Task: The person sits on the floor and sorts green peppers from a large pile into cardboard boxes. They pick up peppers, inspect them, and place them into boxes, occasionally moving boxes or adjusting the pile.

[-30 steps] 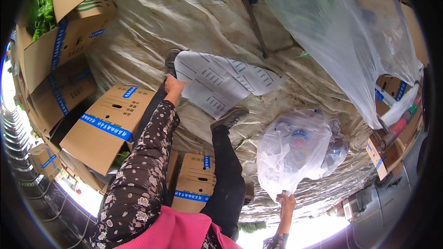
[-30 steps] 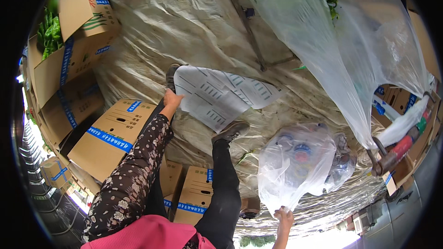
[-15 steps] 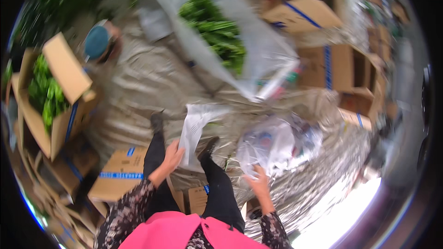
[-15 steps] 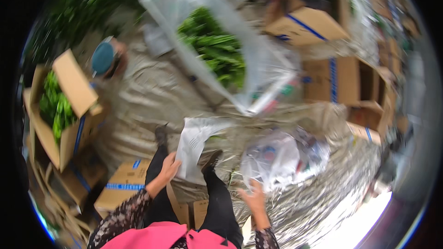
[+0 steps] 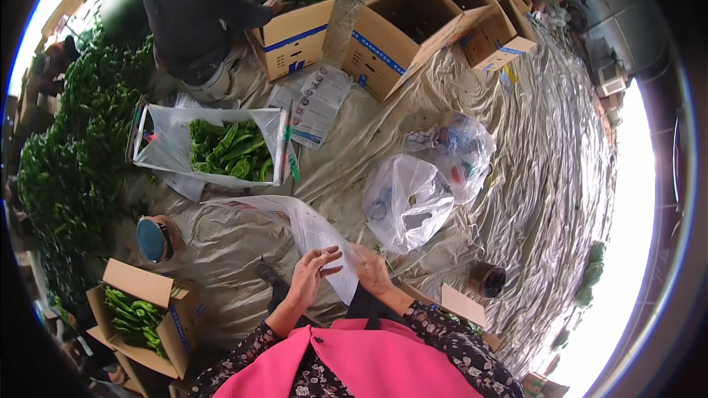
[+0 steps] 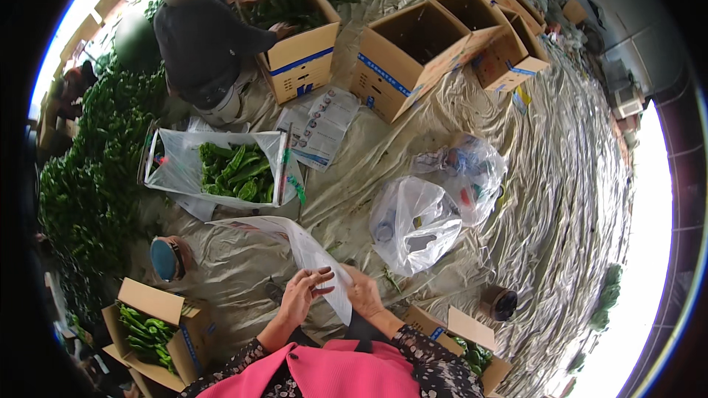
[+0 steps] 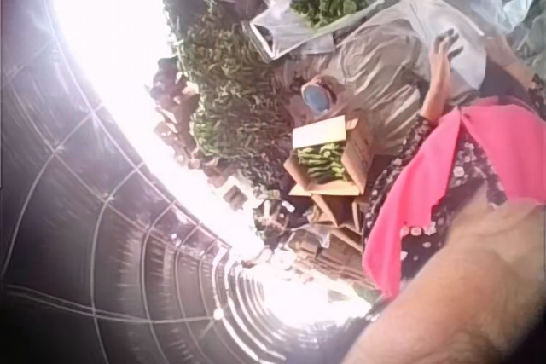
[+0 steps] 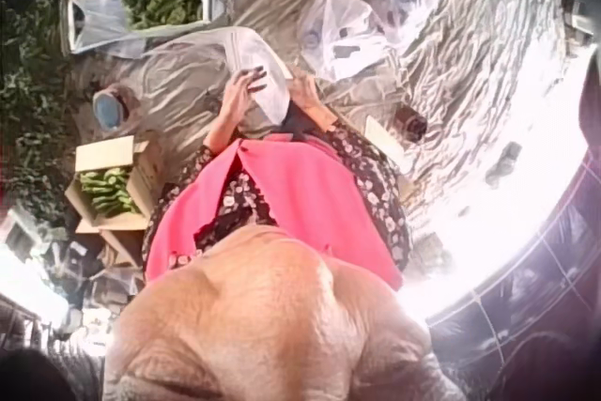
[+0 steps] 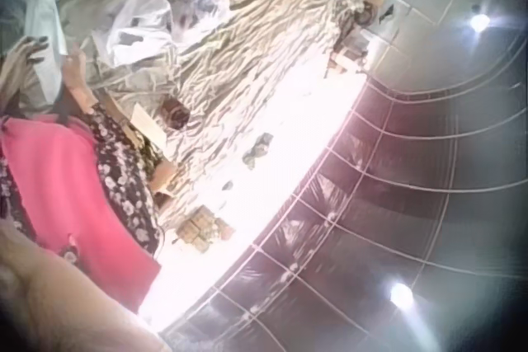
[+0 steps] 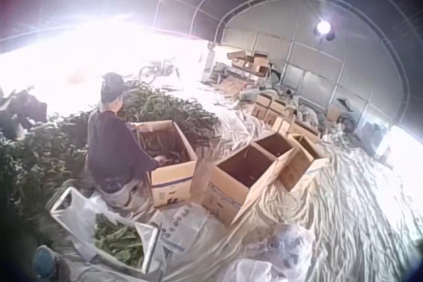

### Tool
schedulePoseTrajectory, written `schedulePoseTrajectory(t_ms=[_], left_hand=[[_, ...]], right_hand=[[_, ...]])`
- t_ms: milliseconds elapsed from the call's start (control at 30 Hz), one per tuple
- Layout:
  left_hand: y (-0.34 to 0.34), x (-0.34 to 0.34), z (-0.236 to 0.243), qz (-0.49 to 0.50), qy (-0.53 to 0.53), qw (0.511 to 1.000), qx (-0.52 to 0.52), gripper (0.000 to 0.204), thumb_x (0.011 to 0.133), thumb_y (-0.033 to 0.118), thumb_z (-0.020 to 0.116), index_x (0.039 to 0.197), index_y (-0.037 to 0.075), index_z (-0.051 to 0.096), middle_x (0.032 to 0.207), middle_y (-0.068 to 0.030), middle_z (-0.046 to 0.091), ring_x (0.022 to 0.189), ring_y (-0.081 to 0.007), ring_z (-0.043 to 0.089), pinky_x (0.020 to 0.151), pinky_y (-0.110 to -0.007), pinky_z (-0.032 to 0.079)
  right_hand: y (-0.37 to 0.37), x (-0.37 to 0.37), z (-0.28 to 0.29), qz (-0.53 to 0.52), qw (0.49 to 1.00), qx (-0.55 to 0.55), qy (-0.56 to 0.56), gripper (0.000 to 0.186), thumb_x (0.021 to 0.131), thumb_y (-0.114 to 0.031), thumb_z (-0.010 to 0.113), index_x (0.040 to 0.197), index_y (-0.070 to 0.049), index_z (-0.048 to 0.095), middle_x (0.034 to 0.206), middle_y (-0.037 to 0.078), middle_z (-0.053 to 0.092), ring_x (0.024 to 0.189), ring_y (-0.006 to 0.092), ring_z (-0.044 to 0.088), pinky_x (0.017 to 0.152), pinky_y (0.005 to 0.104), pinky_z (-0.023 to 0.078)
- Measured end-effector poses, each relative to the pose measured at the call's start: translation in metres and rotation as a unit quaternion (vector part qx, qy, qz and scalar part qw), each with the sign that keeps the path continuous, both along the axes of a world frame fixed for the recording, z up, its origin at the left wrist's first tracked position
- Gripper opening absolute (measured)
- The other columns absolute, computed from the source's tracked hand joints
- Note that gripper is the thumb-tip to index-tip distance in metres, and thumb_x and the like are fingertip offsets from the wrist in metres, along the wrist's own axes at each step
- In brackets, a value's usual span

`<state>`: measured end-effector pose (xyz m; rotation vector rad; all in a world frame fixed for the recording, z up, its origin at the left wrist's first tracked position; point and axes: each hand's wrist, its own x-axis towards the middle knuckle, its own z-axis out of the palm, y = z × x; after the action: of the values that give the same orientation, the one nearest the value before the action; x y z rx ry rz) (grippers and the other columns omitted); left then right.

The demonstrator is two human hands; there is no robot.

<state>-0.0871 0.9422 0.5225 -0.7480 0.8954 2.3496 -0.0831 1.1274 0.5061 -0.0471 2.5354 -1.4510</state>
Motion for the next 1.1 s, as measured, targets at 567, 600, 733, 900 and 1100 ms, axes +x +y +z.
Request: schedulePoseTrajectory(t_ms=[567, 600, 733, 900, 1100], left_hand=[[-0.027, -0.227, -0.044, -0.286, 0.394, 0.719, -0.497, 0.053, 0.069, 0.004, 0.076, 0.12, 0.006, 0.061, 0.111, -0.013, 0.066, 0.105, -0.0298, 0.062, 0.088, -0.036, 0.048], [-0.008, -0.236, -0.047, -0.287, 0.423, 0.712, -0.482, 0.039, 0.071, 0.002, 0.074, 0.109, 0.006, 0.066, 0.1, -0.0118, 0.067, 0.095, -0.0283, 0.065, 0.08, -0.034, 0.05], [0.021, -0.262, -0.061, -0.345, 0.39, 0.745, -0.416, 0.016, 0.077, 0.002, 0.069, 0.092, 0.006, 0.071, 0.084, -0.0102, 0.068, 0.078, -0.026, 0.065, 0.071, -0.034, 0.051], [0.062, -0.354, -0.027, -0.398, 0.449, 0.701, -0.386, 0.015, 0.08, 0.009, 0.058, 0.091, 0.005, 0.068, 0.084, -0.0141, 0.066, 0.08, -0.034, 0.064, 0.07, -0.038, 0.05], [0.095, -0.487, 0.086, -0.432, 0.559, 0.602, -0.371, 0.015, 0.076, 0.007, 0.059, 0.09, 0.004, 0.065, 0.084, -0.0125, 0.064, 0.079, -0.0355, 0.063, 0.068, -0.041, 0.05]], right_hand=[[0.157, -0.213, 0.167, 0.204, 0.977, -0.043, -0.053, 0.035, 0.079, 0.003, 0.055, 0.113, -0.003, 0.061, 0.104, 0.013, 0.065, 0.098, 0.0321, 0.063, 0.081, 0.0326, 0.05], [0.171, -0.222, 0.17, 0.209, 0.977, -0.001, -0.043, 0.035, 0.08, 0.0, 0.056, 0.115, -0.004, 0.061, 0.103, 0.013, 0.067, 0.097, 0.0304, 0.065, 0.082, 0.0339, 0.05], [0.208, -0.261, 0.197, 0.149, 0.98, 0.043, -0.124, 0.03, 0.085, -0.006, 0.056, 0.114, -0.005, 0.063, 0.102, 0.013, 0.069, 0.097, 0.0289, 0.066, 0.084, 0.0338, 0.05], [0.253, -0.314, 0.201, 0.003, 0.979, 0.188, -0.081, 0.048, 0.077, -0.014, 0.07, 0.123, -0.006, 0.059, 0.116, 0.013, 0.063, 0.107, 0.0293, 0.06, 0.092, 0.0375, 0.046], [0.221, -0.425, 0.222, 0.111, 0.921, 0.357, 0.11, 0.073, 0.069, -0.021, 0.078, 0.133, -0.004, 0.049, 0.125, 0.01, 0.055, 0.118, 0.0296, 0.05, 0.102, 0.0425, 0.037]])
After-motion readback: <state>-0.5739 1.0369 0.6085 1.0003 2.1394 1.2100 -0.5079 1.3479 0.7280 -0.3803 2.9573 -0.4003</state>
